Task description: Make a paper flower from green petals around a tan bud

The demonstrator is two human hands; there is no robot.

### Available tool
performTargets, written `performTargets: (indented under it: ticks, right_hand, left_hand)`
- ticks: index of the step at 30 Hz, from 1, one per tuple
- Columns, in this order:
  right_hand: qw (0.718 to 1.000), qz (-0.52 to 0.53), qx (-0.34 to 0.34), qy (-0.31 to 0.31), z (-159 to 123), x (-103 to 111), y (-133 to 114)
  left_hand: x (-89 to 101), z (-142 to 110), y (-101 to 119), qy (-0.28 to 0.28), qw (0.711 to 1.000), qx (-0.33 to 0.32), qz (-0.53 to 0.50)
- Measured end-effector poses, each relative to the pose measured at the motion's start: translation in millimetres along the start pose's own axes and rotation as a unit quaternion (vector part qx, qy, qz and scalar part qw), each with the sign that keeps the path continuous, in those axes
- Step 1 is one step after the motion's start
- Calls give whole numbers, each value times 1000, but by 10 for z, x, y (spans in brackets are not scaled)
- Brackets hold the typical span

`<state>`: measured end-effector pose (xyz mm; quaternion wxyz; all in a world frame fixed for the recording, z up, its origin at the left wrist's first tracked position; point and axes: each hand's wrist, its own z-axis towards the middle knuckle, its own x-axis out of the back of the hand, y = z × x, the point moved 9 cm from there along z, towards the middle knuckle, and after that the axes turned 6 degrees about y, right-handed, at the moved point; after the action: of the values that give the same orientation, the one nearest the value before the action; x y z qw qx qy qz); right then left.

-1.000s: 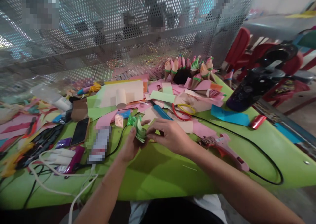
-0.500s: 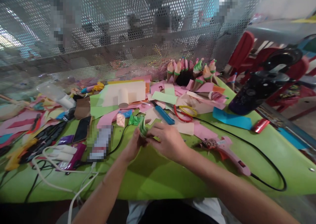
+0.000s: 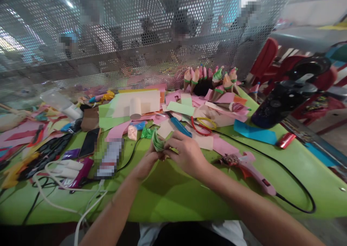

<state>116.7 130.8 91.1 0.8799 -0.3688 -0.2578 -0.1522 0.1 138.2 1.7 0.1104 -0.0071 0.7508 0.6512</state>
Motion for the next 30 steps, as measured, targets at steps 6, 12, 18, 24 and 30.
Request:
performTargets:
  ticks: [6,12,18,24,30]
  right_hand:
    - [998,23,-46,37,29,71,84]
    - [997,20,-61,47,15,77,102]
    - [997,17,-55,54,-14,38,94]
    - [998,38,-47,34,-24,-31,104]
    - [997,60,-47,-6,15,-39,80]
  left_hand:
    - [-61,-21,114,-2,1000,-15,19]
    - [-98,-88,191,9,994,-35,101]
    - [-104,-92,139,6,989,-53,139]
    - [-156,-95,165,-6,993,-48,111]
    - [-65,-50,127,32,994,-39,94]
